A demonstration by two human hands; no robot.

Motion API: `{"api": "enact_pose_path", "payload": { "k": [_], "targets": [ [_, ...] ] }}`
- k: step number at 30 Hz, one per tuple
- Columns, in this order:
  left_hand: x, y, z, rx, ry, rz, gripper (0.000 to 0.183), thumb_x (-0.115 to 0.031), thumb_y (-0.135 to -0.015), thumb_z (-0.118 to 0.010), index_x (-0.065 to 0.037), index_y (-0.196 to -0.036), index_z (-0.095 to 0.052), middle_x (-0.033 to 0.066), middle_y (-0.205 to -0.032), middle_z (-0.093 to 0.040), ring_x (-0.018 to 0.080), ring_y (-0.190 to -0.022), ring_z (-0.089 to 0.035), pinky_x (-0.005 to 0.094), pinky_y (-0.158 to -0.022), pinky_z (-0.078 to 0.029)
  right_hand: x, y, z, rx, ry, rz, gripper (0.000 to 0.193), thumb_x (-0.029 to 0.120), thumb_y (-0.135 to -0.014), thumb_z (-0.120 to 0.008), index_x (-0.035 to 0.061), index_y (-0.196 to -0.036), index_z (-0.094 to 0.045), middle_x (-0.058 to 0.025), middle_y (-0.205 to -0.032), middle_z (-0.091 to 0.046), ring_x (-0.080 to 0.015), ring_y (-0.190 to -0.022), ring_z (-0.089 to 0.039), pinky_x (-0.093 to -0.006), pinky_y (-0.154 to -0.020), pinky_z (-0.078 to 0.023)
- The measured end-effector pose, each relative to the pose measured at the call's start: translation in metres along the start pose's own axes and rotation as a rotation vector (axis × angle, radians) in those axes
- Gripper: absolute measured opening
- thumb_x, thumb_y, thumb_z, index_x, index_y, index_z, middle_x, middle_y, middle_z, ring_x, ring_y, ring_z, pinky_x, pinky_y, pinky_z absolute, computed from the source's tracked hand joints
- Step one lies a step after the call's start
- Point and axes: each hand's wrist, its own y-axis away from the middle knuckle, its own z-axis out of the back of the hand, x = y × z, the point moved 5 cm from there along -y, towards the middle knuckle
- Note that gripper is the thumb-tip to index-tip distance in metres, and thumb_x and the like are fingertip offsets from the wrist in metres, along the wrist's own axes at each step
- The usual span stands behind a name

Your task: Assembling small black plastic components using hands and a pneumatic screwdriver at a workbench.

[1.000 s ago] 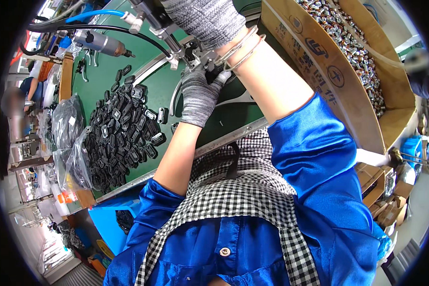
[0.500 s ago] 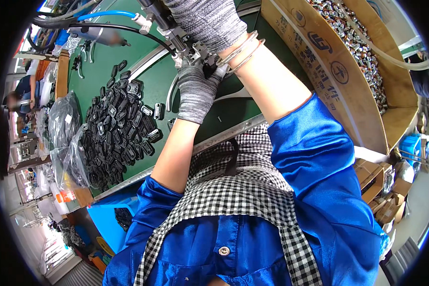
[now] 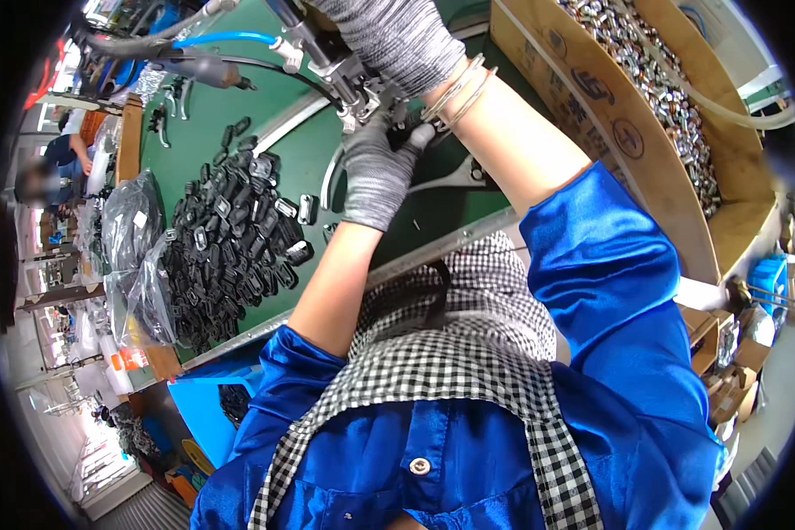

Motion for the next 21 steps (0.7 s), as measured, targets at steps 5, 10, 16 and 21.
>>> {"api": "enact_pose_path", "payload": {
  "k": [5,10,16,21],
  "targets": [
    [-0.026,0.013,0.02,-0.055,0.083,-0.097,0.067,-0.033,-0.073,-0.085,-0.004,-0.126,-0.056,0.0215,-0.116,-0.057,0.0343,-0.112,-0.056,0.0445,-0.097,-0.047,0.018,-0.051,0.003,-0.011,-0.022,-0.011,0.036,0.037,-0.094,-0.067,0.0018,-0.099,-0.066,0.0018,-0.078,-0.061,-0.0059,-0.068,-0.049,-0.0234,-0.061,-0.042],
    [-0.016,-0.03,0.059,-0.339,0.015,-0.104,0.063,-0.031,-0.07,-0.087,-0.005,-0.122,-0.061,0.0228,-0.122,-0.056,0.0384,-0.112,-0.056,0.0455,-0.101,-0.045,0.005,-0.086,0.001,-0.027,-0.059,-0.025,0.035,0.038,-0.094,-0.066,0.0029,-0.097,-0.066,0.003,-0.076,-0.06,-0.0058,-0.066,-0.048,-0.0234,-0.06,-0.041],
    [0.006,-0.057,0.036,-0.144,0.03,0.055,0.055,-0.044,-0.077,-0.079,-0.012,-0.119,-0.065,0.0243,-0.118,-0.059,0.0408,-0.114,-0.055,0.0469,-0.102,-0.044,-0.018,-0.075,-0.015,-0.011,-0.201,-0.119,0.037,0.043,-0.092,-0.067,0.0063,-0.092,-0.066,0.0053,-0.074,-0.057,-0.0042,-0.066,-0.046,-0.0221,-0.058,-0.038],
    [-0.009,-0.042,0.038,-0.056,-0.077,0.061,0.05,-0.042,-0.081,-0.076,-0.01,-0.119,-0.065,0.0263,-0.118,-0.06,0.0421,-0.115,-0.055,0.0477,-0.101,-0.044,-0.017,-0.062,-0.007,-0.013,-0.166,-0.14,0.037,0.043,-0.093,-0.067,0.0057,-0.093,-0.065,0.0047,-0.078,-0.059,-0.0047,-0.068,-0.047,-0.0227,-0.06,-0.04]
  ]
}}
